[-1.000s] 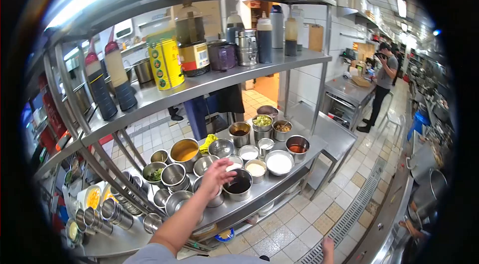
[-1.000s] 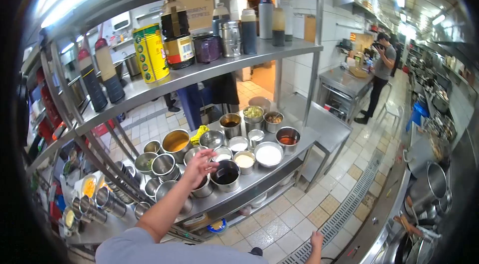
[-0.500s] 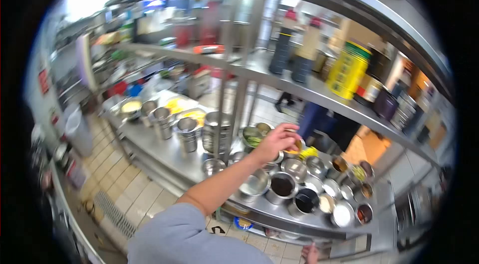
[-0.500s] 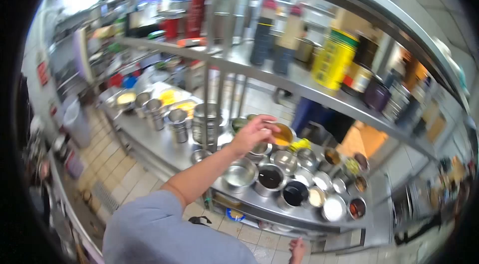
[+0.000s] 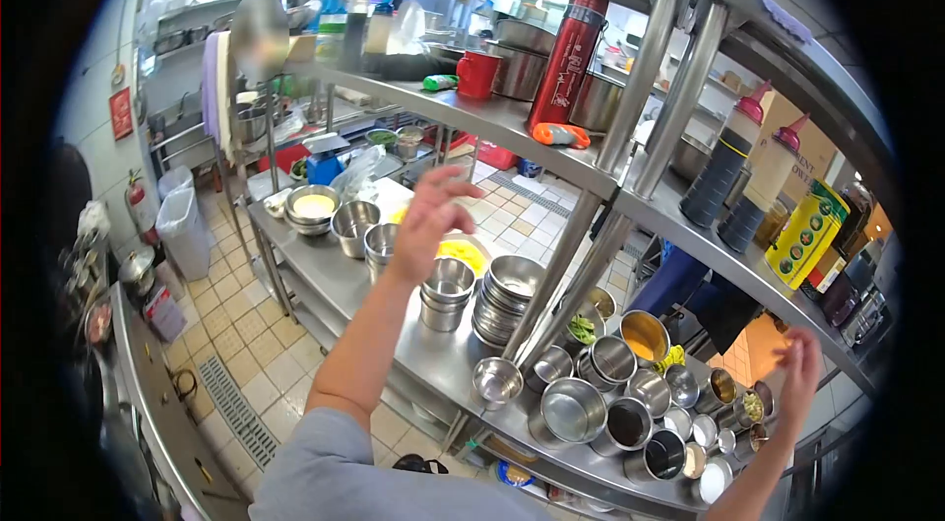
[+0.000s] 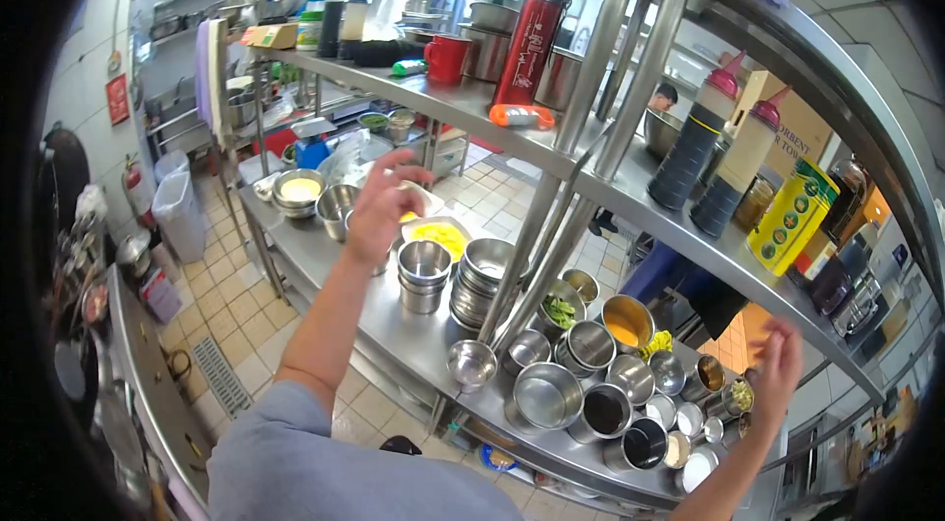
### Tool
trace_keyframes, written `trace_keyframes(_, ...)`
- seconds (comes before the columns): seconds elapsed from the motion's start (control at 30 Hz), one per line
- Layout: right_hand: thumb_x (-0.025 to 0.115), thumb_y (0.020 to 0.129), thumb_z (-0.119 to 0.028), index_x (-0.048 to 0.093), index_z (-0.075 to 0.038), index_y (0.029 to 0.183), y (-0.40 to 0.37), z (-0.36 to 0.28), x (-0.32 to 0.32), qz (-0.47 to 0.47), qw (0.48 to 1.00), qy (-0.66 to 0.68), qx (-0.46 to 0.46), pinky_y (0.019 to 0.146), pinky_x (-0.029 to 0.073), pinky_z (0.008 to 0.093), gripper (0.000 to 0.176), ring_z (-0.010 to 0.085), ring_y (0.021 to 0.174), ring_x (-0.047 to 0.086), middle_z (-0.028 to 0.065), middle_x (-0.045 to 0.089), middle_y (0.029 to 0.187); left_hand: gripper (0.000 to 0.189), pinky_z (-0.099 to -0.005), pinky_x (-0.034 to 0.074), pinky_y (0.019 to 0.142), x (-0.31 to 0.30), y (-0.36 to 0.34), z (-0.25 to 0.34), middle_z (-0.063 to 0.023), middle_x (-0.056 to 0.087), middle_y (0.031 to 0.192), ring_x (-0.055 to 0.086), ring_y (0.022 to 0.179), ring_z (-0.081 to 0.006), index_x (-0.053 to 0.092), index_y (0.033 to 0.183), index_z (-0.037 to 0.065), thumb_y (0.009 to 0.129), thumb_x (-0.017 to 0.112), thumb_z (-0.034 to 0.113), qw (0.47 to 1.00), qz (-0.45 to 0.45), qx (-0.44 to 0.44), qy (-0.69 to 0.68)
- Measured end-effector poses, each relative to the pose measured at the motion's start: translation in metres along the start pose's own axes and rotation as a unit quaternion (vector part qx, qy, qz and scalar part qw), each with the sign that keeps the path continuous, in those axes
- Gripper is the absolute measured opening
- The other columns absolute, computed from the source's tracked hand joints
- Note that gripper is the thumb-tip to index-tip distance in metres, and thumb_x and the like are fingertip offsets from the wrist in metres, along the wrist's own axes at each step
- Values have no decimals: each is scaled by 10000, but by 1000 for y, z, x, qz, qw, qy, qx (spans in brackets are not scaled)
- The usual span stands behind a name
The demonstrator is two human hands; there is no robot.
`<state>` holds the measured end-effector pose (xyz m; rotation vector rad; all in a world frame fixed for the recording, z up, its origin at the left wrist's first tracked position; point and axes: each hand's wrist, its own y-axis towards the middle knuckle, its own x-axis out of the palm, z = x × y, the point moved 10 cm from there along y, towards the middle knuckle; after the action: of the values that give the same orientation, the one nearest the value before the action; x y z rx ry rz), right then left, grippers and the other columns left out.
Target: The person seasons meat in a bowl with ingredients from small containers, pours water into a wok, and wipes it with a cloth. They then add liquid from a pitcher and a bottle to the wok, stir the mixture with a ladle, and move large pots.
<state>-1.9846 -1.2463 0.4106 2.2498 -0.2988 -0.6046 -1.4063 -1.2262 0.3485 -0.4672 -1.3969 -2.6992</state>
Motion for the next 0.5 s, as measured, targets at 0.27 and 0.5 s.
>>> trace_keyframes(0.27, 495, 999, -269, 539, -48, 1250, 98, -70, 16, 138, 990, 11, -28, 616, 431, 189, 338, 48, 766, 572, 0, 631, 1028, 345, -221, 429, 659, -162, 46, -31, -52, 600, 989, 513, 759, -74, 549, 1137, 15, 963, 437, 291, 996, 16, 6, 90)
trace_keyframes(0.5, 605, 926, -329, 521, -63, 1256, 134, -63, -30, 305, 945, -120, 10, 730, 470, 274, 433, 137, 892, 569, 74, 606, 1009, 379, -222, 370, 595, -203, 56, -56, -97, 548, 922, 485, 717, -115, 516, 1079, -7, 957, 481, 350, 999, -13, -21, -36)
